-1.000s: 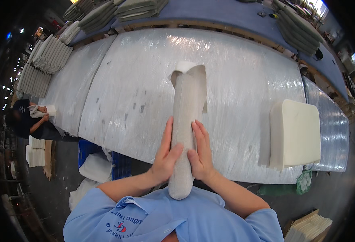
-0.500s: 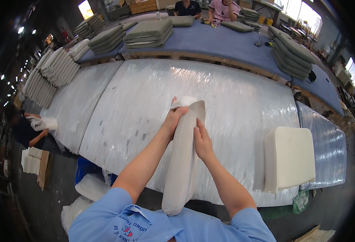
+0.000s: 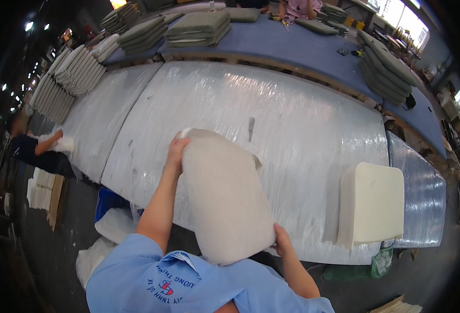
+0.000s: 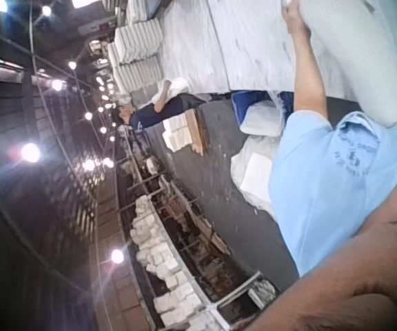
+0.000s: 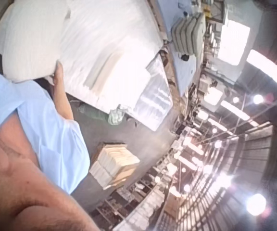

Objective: The person inserts a foam cushion into a pillowcase, adjusts the fabric to fit the cushion, and smooths the surface. The person repeats this process with multiple cushions, handling each one individually.

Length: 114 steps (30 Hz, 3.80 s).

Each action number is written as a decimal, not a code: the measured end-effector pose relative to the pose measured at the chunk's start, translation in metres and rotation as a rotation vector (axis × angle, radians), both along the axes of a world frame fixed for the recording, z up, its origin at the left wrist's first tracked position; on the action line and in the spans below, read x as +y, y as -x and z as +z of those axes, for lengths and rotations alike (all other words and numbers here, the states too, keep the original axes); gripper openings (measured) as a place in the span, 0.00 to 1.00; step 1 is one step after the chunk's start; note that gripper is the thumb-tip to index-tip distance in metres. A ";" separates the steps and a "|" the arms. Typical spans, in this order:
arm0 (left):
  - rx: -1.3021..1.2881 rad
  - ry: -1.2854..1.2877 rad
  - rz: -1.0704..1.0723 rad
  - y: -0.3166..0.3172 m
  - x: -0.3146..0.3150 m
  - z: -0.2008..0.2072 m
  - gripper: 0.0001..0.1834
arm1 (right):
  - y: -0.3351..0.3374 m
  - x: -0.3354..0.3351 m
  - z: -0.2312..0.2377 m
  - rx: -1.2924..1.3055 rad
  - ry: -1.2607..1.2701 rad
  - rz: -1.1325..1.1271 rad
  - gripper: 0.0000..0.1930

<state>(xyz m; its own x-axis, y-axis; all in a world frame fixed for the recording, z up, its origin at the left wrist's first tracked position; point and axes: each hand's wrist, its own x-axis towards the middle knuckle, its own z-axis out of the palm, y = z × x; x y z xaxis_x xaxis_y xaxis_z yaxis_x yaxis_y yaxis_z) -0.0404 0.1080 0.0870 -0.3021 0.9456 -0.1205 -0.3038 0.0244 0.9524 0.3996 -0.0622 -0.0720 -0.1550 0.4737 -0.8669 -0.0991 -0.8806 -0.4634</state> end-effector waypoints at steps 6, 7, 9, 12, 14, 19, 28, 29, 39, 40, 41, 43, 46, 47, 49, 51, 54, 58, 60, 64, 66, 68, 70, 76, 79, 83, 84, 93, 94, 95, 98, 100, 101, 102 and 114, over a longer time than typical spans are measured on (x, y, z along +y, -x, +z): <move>-0.592 0.288 0.456 0.026 -0.170 -0.088 0.33 | -0.039 0.130 0.044 0.232 -0.383 -0.250 0.31; -0.659 0.324 0.523 0.008 -0.192 -0.102 0.36 | -0.040 0.152 0.059 0.259 -0.437 -0.206 0.32; -0.771 0.424 0.649 -0.036 -0.230 -0.124 0.36 | -0.025 0.191 0.091 0.307 -0.533 -0.084 0.31; -0.824 0.547 0.735 -0.096 -0.261 -0.142 0.36 | 0.006 0.234 0.136 0.287 -0.726 -0.035 0.29; -0.834 0.547 0.791 -0.107 -0.294 -0.151 0.33 | 0.044 0.233 0.157 0.241 -0.704 0.022 0.28; -0.926 0.379 0.793 -0.106 -0.345 -0.171 0.29 | 0.114 0.208 0.184 0.072 -0.757 0.152 0.25; -0.863 0.016 0.832 -0.071 -0.398 -0.187 0.27 | 0.197 0.166 0.197 -0.077 -1.127 0.515 0.17; -0.836 0.049 0.857 -0.075 -0.399 -0.185 0.29 | 0.205 0.166 0.199 -0.119 -1.145 0.509 0.17; -0.040 -0.067 0.408 -0.106 -0.444 -0.043 0.43 | 0.209 0.182 0.237 -0.496 -1.078 1.093 0.15; 0.025 -0.044 0.391 -0.106 -0.448 -0.035 0.45 | 0.219 0.183 0.243 -0.601 -1.065 1.225 0.14; 0.092 -0.009 0.393 -0.105 -0.452 -0.030 0.47 | 0.238 0.181 0.247 -0.690 -1.048 1.374 0.14; 0.174 -0.050 0.473 -0.102 -0.452 -0.040 0.48 | 0.269 0.180 0.255 -0.795 -1.088 1.696 0.14; 0.191 0.008 0.497 -0.097 -0.454 -0.043 0.50 | 0.342 0.149 0.216 -0.726 -1.248 2.081 0.15; 0.173 0.028 0.483 -0.096 -0.457 -0.039 0.50 | 0.363 0.134 0.192 -0.578 -1.250 2.179 0.15; 0.212 0.074 0.480 -0.096 -0.453 -0.034 0.50 | 0.400 0.096 0.134 -0.277 -1.094 2.327 0.18; 0.227 0.065 0.490 -0.095 -0.449 -0.036 0.50 | 0.439 0.047 0.074 -0.175 -1.058 2.618 0.21; 0.232 0.038 0.511 -0.094 -0.445 -0.038 0.49 | 0.470 -0.008 -0.009 0.068 -1.019 2.719 0.24; 0.092 -0.183 0.613 -0.091 -0.460 -0.059 0.40 | 0.481 -0.039 -0.084 0.113 -0.891 2.675 0.21; -0.099 -0.111 0.754 -0.108 -0.455 -0.104 0.38 | 0.487 -0.053 -0.091 -0.045 -0.728 2.764 0.19; -0.397 0.483 1.023 -0.111 -0.453 -0.199 0.42 | 0.487 -0.058 -0.096 -0.066 -0.613 2.524 0.10; -0.196 0.646 1.080 -0.109 -0.442 -0.245 0.43 | 0.483 -0.062 -0.094 -0.042 -0.674 2.497 0.10; -0.083 0.601 1.071 -0.109 -0.429 -0.285 0.36 | 0.474 -0.065 -0.091 -0.026 -0.796 2.471 0.11; -0.251 0.618 0.986 -0.099 -0.426 -0.280 0.30 | 0.460 -0.060 -0.105 -0.007 -1.002 2.410 0.11; -0.568 0.476 1.257 -0.134 -0.417 -0.295 0.13 | 0.434 -0.083 -0.087 0.082 -1.300 2.282 0.09; -0.701 0.387 1.361 -0.157 -0.424 -0.289 0.09 | 0.418 -0.093 -0.081 0.233 -1.332 2.320 0.11; -0.979 0.175 1.417 -0.193 -0.425 -0.290 0.05 | 0.412 -0.109 -0.085 0.123 -1.350 2.453 0.18; -1.087 0.068 1.411 -0.198 -0.422 -0.289 0.04 | 0.415 -0.110 -0.087 0.052 -1.301 2.507 0.20; -0.955 0.107 1.436 -0.199 -0.402 -0.286 0.10 | 0.424 -0.129 -0.087 -0.221 -0.864 2.693 0.30; -0.819 0.228 1.408 -0.196 -0.404 -0.284 0.13 | 0.424 -0.125 -0.089 -0.228 -0.845 2.689 0.30; -0.682 0.346 1.372 -0.195 -0.402 -0.286 0.15 | 0.423 -0.121 -0.088 -0.215 -0.926 2.671 0.30; -0.452 0.426 1.192 -0.194 -0.395 -0.289 0.22 | 0.420 -0.107 -0.080 -0.205 -1.175 2.627 0.30; -0.353 0.469 1.179 -0.190 -0.385 -0.286 0.22 | 0.421 -0.101 -0.070 -0.236 -1.349 2.631 0.31; -0.302 0.489 1.172 -0.189 -0.380 -0.284 0.23 | 0.420 -0.094 -0.064 -0.253 -1.366 2.615 0.31; -0.251 0.477 1.252 -0.188 -0.377 -0.283 0.22 | 0.420 -0.087 -0.058 -0.269 -1.382 2.602 0.31; -0.979 0.009 1.233 -0.177 -0.375 -0.280 0.17 | 0.422 -0.058 -0.058 -0.235 -1.124 2.325 0.29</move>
